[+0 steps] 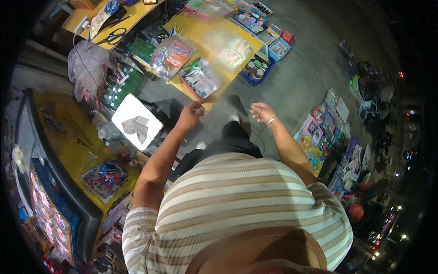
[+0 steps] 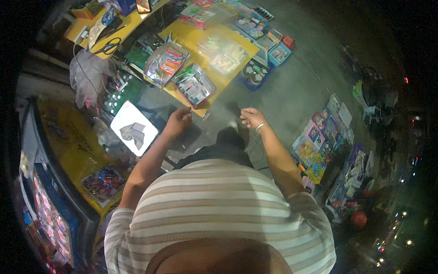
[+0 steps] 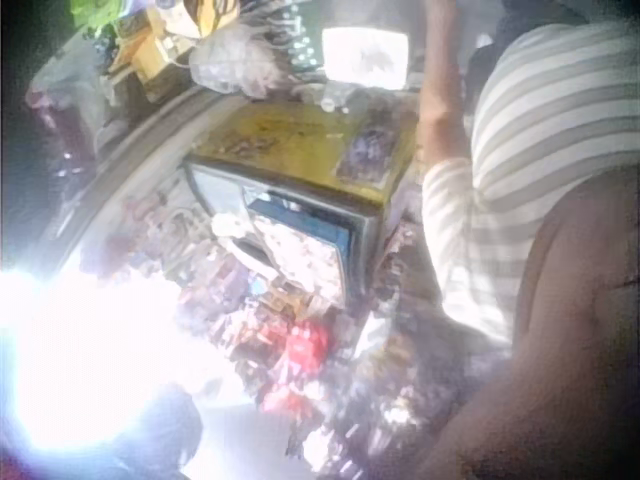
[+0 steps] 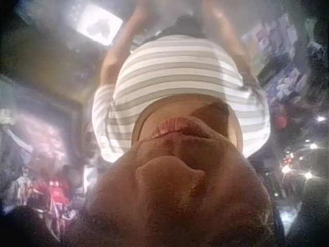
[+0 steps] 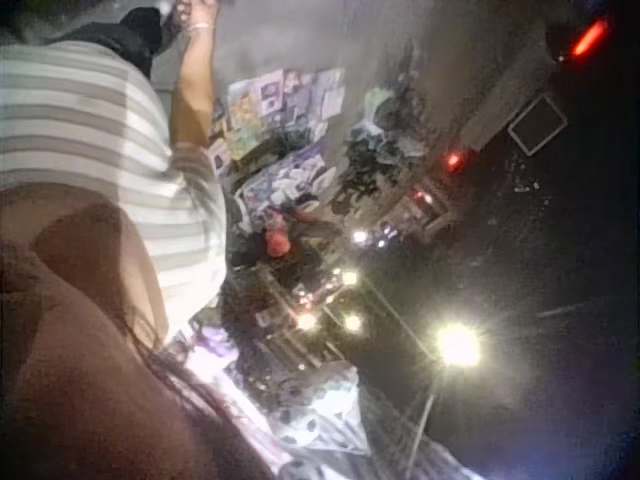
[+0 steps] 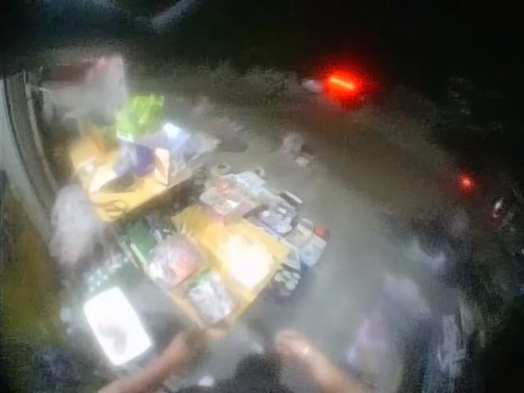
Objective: The person organizes stationery items in a store. They pick up various items from a display box and a table, including plastic containers and packaged goods, and place them on shelves. The person also handles a yellow board and a plastic bag.
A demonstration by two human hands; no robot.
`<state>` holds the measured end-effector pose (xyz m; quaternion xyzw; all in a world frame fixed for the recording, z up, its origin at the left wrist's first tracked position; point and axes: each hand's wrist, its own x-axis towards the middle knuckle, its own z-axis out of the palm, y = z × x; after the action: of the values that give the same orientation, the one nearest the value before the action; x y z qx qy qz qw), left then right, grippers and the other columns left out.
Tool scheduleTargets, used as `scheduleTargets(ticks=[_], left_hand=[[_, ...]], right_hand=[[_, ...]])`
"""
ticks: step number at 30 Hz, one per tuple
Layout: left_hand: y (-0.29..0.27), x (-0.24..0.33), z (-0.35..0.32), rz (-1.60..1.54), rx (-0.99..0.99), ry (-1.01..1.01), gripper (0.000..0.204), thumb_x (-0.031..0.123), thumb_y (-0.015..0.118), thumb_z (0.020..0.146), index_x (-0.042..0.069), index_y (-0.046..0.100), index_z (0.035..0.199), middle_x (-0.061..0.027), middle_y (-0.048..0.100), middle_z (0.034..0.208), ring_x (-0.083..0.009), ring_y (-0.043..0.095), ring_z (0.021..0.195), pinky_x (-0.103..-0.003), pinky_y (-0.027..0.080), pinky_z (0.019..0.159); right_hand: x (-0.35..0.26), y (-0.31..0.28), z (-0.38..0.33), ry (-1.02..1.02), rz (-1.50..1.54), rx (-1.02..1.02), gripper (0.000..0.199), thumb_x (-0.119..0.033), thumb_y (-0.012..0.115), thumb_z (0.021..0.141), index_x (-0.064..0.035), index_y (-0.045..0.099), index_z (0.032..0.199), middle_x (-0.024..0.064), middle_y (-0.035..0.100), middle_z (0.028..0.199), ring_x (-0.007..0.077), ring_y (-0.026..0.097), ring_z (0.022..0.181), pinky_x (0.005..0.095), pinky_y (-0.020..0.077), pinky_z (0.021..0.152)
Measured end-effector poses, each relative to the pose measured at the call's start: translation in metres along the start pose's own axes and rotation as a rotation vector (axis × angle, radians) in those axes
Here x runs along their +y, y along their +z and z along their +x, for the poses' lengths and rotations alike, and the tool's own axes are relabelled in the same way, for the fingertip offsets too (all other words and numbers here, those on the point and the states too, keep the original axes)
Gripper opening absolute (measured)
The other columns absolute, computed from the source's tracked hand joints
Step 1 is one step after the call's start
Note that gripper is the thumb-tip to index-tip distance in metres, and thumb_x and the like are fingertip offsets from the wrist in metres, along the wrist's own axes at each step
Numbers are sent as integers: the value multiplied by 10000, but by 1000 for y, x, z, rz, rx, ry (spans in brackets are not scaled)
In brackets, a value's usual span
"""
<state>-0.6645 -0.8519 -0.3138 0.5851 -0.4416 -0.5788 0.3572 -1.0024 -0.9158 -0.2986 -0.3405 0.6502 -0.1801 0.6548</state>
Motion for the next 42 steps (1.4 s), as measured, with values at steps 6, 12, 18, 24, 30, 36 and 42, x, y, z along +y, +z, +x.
scheduleTargets(ticks=[6,12,18,24,30,36,42], left_hand=[[18,-11,70,-72,451,-1,327,81,597,808,-64,547,1097,-154,625,985,-192,620,859,-285,469,774],[46,-76,117,57,873,-485,521,164,631,793,-102,454,1204,-222,607,1065,-256,620,928,-317,479,809],[56,-106,137,-188,807,-592,460,142,614,805,-60,477,1195,-158,624,1038,-198,614,889,-301,477,784],[48,-102,138,-154,859,-564,471,158,590,785,-26,495,1207,-166,641,1017,-240,623,942,-321,466,823],[31,-105,148,-12,707,-529,453,185,503,818,37,459,1244,-209,611,1063,-346,577,1014,-386,443,874],[26,-82,158,199,573,-796,456,215,466,856,113,405,1296,-261,589,1032,-423,549,984,-473,438,848],[50,-76,121,72,654,-666,413,149,464,832,69,446,1237,-276,596,980,-437,560,941,-487,445,816]], right_hand=[[-103,-49,161,36,-97,5,211,-227,603,841,-118,591,1022,15,631,852,101,589,639,247,439,489],[-199,-63,320,-93,-434,16,346,-216,649,799,-94,564,1111,52,636,926,127,605,727,275,461,547],[-238,-34,444,-461,-586,23,408,-199,680,719,-1,591,1065,148,638,1034,250,604,975,317,459,855],[-256,55,436,-716,-686,-225,419,-253,673,750,-19,577,1084,138,636,1042,235,630,931,324,484,808],[-235,180,386,-697,-789,-603,474,-228,670,769,16,515,1145,139,615,1060,216,609,939,308,479,811],[-241,223,374,-699,-1206,-578,380,-249,546,802,-36,525,1117,206,619,989,348,587,925,377,459,810],[-247,222,365,-731,-1261,-460,295,-230,514,769,-27,560,978,223,613,913,393,568,897,420,448,794]])
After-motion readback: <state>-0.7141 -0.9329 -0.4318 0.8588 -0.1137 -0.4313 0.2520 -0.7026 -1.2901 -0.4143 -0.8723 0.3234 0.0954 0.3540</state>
